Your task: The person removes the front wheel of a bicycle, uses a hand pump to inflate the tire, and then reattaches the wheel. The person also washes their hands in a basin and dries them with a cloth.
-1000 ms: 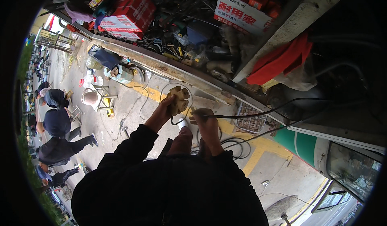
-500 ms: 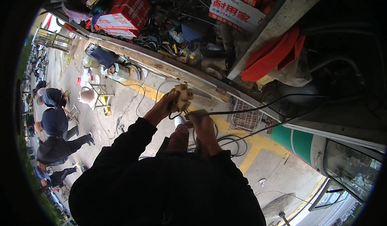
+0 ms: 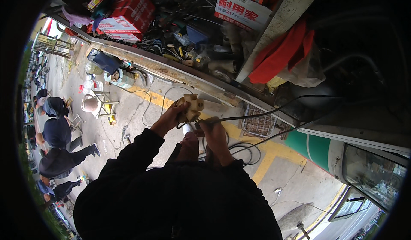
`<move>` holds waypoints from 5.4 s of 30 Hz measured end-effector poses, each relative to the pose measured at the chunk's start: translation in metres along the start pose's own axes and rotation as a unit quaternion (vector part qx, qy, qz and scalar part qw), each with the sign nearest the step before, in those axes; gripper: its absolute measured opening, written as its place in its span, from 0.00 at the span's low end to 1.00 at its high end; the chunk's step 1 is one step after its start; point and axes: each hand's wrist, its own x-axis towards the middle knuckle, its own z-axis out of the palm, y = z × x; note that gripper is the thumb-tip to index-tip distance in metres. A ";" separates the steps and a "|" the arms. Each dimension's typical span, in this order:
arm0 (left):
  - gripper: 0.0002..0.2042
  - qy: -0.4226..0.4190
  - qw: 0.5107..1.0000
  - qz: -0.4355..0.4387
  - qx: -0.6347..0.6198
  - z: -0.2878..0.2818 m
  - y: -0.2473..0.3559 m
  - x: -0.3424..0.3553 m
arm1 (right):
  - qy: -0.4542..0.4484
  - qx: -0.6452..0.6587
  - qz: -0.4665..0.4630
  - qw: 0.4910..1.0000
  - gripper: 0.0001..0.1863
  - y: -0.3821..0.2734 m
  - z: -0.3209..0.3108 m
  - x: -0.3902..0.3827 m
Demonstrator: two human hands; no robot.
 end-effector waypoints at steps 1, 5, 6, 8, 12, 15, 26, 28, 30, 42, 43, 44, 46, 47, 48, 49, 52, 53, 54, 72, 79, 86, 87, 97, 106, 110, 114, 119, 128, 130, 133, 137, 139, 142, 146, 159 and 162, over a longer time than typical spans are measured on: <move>0.25 0.004 1.000 -0.004 -0.001 -0.001 -0.001 0.000 | -0.006 0.022 0.018 1.000 0.12 0.000 -0.002 0.000; 0.24 0.013 0.999 -0.047 0.023 0.005 -0.004 -0.001 | -0.023 -0.057 0.027 0.998 0.12 -0.004 -0.016 -0.001; 0.23 0.011 0.998 -0.033 0.057 0.008 -0.005 -0.001 | -0.022 -0.046 0.036 0.998 0.14 -0.005 -0.018 -0.002; 0.22 0.030 0.990 -0.024 0.132 0.016 -0.007 0.000 | -0.014 -0.030 0.046 0.998 0.15 -0.004 -0.021 -0.004; 0.21 0.046 0.992 -0.011 0.119 0.029 -0.015 0.003 | 0.002 -0.001 0.035 0.999 0.15 -0.001 -0.025 -0.003; 0.22 0.053 0.991 -0.017 0.123 0.032 -0.023 0.012 | 0.007 0.013 0.036 0.999 0.14 0.000 -0.037 0.002; 0.27 0.142 0.947 0.029 0.285 0.023 -0.035 0.055 | 0.178 0.264 0.007 0.948 0.12 0.060 -0.144 0.072; 0.23 0.148 0.951 0.012 0.269 0.004 -0.028 0.037 | 0.215 0.276 -0.074 0.934 0.11 0.070 -0.178 0.092; 0.21 0.163 0.952 -0.003 0.261 -0.016 -0.028 0.011 | 0.251 0.303 -0.070 0.917 0.12 0.076 -0.212 0.114; 0.20 0.317 0.944 -0.057 0.065 -0.108 -0.121 -0.221 | 0.236 0.251 0.028 0.938 0.18 0.146 -0.263 0.135; 0.19 0.332 0.940 -0.053 0.049 -0.114 -0.129 -0.231 | 0.202 0.249 0.053 0.946 0.18 0.148 -0.257 0.125; 0.19 0.325 0.945 -0.034 0.021 -0.121 -0.134 -0.240 | 0.208 0.218 0.064 0.951 0.18 0.148 -0.250 0.115; 0.19 0.319 0.947 -0.008 0.017 -0.136 -0.140 -0.257 | 0.205 0.139 0.126 0.961 0.18 0.158 -0.230 0.094; 0.18 0.313 0.949 0.022 0.019 -0.144 -0.140 -0.267 | 0.218 0.163 0.187 0.944 0.17 0.164 -0.219 0.086; 0.18 0.312 0.949 0.046 0.024 -0.154 -0.139 -0.278 | 0.270 0.163 0.247 0.916 0.16 0.176 -0.207 0.077; 0.17 0.315 0.946 0.064 0.032 -0.164 -0.138 -0.292 | 0.259 0.143 0.288 0.911 0.15 0.190 -0.196 0.068; 0.17 0.342 0.929 0.135 0.046 -0.197 -0.139 -0.348 | 0.263 0.017 0.390 0.882 0.13 0.238 -0.162 0.061; 0.15 0.356 0.922 0.148 0.040 -0.210 -0.143 -0.371 | 0.189 -0.025 0.409 0.892 0.12 0.257 -0.146 0.064; 0.15 0.374 0.913 0.156 0.045 -0.223 -0.151 -0.397 | 0.145 -0.091 0.409 0.896 0.12 0.276 -0.127 0.067; 0.16 0.698 0.509 0.259 -0.433 -0.269 -0.387 -0.703 | -0.335 -0.670 0.272 0.604 0.16 0.468 0.538 0.115; 0.24 0.794 0.326 0.218 -0.465 -0.326 -0.412 -0.795 | -0.450 -0.686 0.297 0.489 0.20 0.619 0.693 0.017; 0.35 0.806 0.208 0.196 -0.519 -0.364 -0.418 -0.878 | -0.502 -0.753 0.231 0.357 0.22 0.757 0.834 -0.088; 0.37 0.792 0.185 0.212 -0.542 -0.363 -0.425 -0.884 | -0.528 -0.738 0.239 0.346 0.21 0.775 0.853 -0.105; 0.39 0.767 0.131 0.227 -0.585 -0.390 -0.568 -1.024 | -0.606 -0.675 0.215 0.362 0.22 0.912 0.937 -0.305; 0.37 0.719 0.111 0.295 -0.620 -0.472 -0.661 -1.176 | -0.535 -0.775 0.245 0.232 0.21 0.974 0.909 -0.371; 0.34 0.657 0.143 0.323 -0.666 -0.522 -0.662 -1.225 | -0.471 -0.810 0.263 0.232 0.22 1.028 0.938 -0.383; 0.24 0.574 0.195 0.411 -0.681 -0.576 -0.667 -1.290 | -0.475 -0.808 0.224 0.265 0.20 1.117 0.993 -0.406; 0.14 0.518 0.274 0.470 -0.660 -0.641 -0.663 -1.344 | -0.600 -0.711 0.163 0.328 0.19 1.203 1.059 -0.467; 0.13 0.522 0.355 0.383 -0.675 -0.722 -0.695 -1.375 | -0.627 -0.730 0.098 0.253 0.16 1.301 1.050 -0.527; 0.12 0.517 0.389 0.371 -0.666 -0.741 -0.712 -1.375 | -0.662 -0.714 -0.034 0.225 0.14 1.332 1.045 -0.524; 0.13 0.510 0.447 0.351 -0.646 -0.776 -0.750 -1.375 | -0.587 -0.750 0.070 0.296 0.13 1.379 1.046 -0.522; 0.13 0.492 0.501 0.329 -0.632 -0.847 -0.829 -1.370 | -0.562 -0.755 0.075 0.328 0.13 1.479 1.046 -0.516; 0.14 0.486 0.501 0.335 -0.632 -0.889 -0.877 -1.358 | -0.594 -0.743 -0.012 0.309 0.12 1.536 1.032 -0.501; 0.14 0.500 0.494 0.335 -0.628 -0.956 -0.960 -1.337 | -0.584 -0.762 -0.134 0.244 0.12 1.627 0.999 -0.489; 0.13 0.518 0.458 0.334 -0.640 -1.030 -1.068 -1.312 | -0.543 -0.817 -0.117 0.154 0.22 1.731 0.962 -0.495; 0.12 0.514 0.374 0.478 -0.606 -1.126 -1.156 -1.384 | -0.550 -0.793 -0.173 0.196 0.39 1.918 0.958 -0.464; 0.11 0.553 0.357 0.478 -0.582 -1.131 -1.165 -1.397 | -0.572 -0.791 -0.184 0.112 0.33 1.926 0.959 -0.456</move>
